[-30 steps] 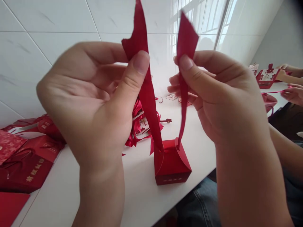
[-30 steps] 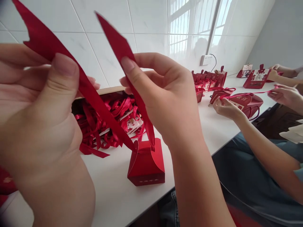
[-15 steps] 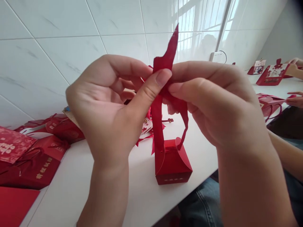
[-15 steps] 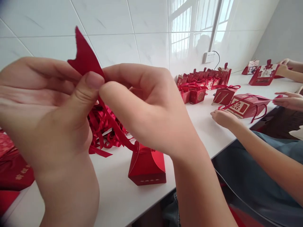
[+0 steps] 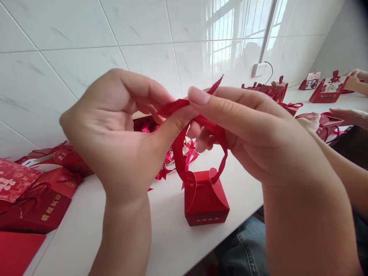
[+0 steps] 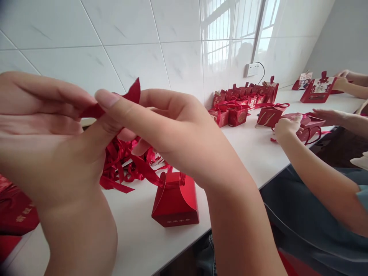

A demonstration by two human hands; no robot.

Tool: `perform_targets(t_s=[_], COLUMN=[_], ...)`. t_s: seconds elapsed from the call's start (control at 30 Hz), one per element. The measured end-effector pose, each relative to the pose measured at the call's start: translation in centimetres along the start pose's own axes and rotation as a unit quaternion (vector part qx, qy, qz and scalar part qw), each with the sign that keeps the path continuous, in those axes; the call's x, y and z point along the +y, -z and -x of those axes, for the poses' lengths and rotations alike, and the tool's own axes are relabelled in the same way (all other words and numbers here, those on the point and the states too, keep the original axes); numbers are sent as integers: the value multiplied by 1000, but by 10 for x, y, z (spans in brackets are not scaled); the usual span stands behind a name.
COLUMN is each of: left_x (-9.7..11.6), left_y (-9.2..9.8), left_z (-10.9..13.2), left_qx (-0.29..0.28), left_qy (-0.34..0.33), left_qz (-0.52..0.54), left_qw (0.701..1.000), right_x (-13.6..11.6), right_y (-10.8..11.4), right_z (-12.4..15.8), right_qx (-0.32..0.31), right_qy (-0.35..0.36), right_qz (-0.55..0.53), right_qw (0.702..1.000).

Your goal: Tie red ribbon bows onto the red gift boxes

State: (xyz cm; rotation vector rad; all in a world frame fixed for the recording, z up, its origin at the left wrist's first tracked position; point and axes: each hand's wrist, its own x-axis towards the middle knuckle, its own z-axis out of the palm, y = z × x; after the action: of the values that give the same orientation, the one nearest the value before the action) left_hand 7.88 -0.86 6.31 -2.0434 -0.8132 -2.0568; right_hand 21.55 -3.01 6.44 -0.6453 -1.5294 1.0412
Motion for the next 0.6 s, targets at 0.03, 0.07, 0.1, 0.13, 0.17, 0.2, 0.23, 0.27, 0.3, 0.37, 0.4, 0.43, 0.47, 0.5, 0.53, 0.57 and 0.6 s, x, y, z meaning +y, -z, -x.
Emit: perform_targets(t_s=[0.03,0.07,0.1,0.13,0.17,0.2,0.23,0.27,0.3,0.37,0.4,0.43,0.47,0.5,0.53,0.57,0.6], left_x=[1,1,2,2,2,2,2,2,2,0,-1,-3,-4,-6,-8,-10,-11], left_y=[-1,-1,0,0,1,1,2,2,2,2,3,4,6,7,9,11,12], left_z=[0,0,0,0,-1,-2,-2,-2,-2,-2,-2,-2,-2,-3,-3,-4,-5], left_qx=[-2,-10,-22,-38,-52,-63,-69,-74,-83,-142,-188,-232,-271,-297,-310,-315,-319], left_qy=[2,3,7,11,14,14,11,14,27,93,139,183,219,245,265,279,288], left_qz=[-10,-19,-29,-37,-43,-44,-37,-18,14,108,154,192,220,240,253,264,272], left_qw=[1000,1000,999,999,998,997,997,997,996,980,960,936,911,891,877,868,861], right_x=[2,3,5,6,7,8,9,9,10,11,12,13,14,15,16,17,18], right_y=[2,3,5,6,6,7,8,9,9,12,13,13,14,15,16,16,17], right_z=[0,-1,-2,-2,-3,-3,-4,-4,-5,-6,-6,-7,-7,-7,-7,-8,-8], right_qx=[3,9,18,31,46,60,68,69,63,39,29,24,22,21,18,12,4], right_qy=[1,3,7,14,23,32,38,38,33,17,10,6,5,5,4,3,1], right_qz=[2,5,9,15,22,28,29,26,17,-11,-24,-32,-38,-42,-46,-52,-59], right_qw=[1000,1000,1000,999,998,997,997,997,997,999,999,999,999,999,999,999,998])
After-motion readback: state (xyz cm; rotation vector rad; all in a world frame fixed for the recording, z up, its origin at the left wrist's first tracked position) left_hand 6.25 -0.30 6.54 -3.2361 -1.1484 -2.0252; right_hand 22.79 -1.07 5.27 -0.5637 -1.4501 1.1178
